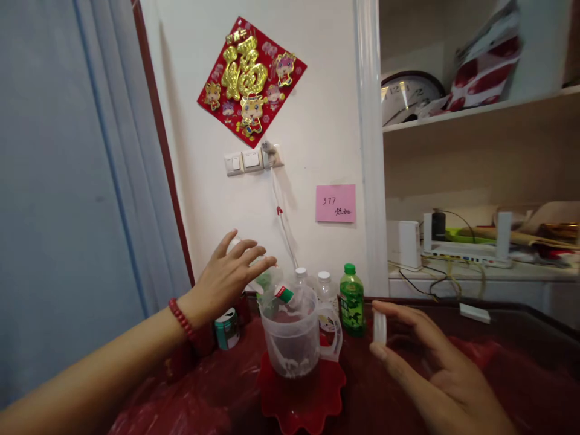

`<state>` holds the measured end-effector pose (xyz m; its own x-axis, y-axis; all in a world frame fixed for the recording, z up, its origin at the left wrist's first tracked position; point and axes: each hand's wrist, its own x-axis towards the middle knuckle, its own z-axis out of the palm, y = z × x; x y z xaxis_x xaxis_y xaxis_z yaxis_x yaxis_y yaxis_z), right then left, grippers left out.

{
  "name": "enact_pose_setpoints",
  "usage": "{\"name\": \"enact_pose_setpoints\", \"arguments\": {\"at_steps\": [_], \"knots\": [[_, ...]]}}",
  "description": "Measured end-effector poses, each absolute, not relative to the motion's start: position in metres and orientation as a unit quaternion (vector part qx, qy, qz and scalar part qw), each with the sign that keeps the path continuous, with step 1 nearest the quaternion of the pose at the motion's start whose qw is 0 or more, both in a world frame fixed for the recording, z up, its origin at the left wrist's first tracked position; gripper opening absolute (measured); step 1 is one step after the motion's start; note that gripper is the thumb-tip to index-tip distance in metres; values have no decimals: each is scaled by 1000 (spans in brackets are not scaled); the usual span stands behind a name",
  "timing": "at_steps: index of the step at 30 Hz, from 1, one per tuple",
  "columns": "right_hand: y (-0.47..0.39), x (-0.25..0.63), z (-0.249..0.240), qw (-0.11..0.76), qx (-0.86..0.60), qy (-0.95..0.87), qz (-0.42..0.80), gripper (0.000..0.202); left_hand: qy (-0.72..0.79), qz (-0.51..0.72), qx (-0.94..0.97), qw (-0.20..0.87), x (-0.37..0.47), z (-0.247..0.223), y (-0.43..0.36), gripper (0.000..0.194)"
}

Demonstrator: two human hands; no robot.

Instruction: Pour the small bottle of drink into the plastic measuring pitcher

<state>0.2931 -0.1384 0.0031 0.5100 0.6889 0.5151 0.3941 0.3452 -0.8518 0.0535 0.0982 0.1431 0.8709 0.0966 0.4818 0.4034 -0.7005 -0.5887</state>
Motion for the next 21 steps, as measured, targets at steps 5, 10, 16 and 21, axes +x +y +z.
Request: {"name": "enact_pose_setpoints", "arguments": {"at_steps": [5,10,16,21], "knots": [[-132,291,-1,690,-514,-466,204,50,-211,-245,-918,231,40,134,103,64],[-127,290,-8,696,-505,-473,190,46,-191,-239,-952,31,34,131,77,74],[-132,273,11,686,-513,-505,106,34,-164,-196,-967,-7,38,110,39,75],[-136,267,17,669,-498,-551,20,32,-143,-185,-972,10,35,106,32,84]]}}
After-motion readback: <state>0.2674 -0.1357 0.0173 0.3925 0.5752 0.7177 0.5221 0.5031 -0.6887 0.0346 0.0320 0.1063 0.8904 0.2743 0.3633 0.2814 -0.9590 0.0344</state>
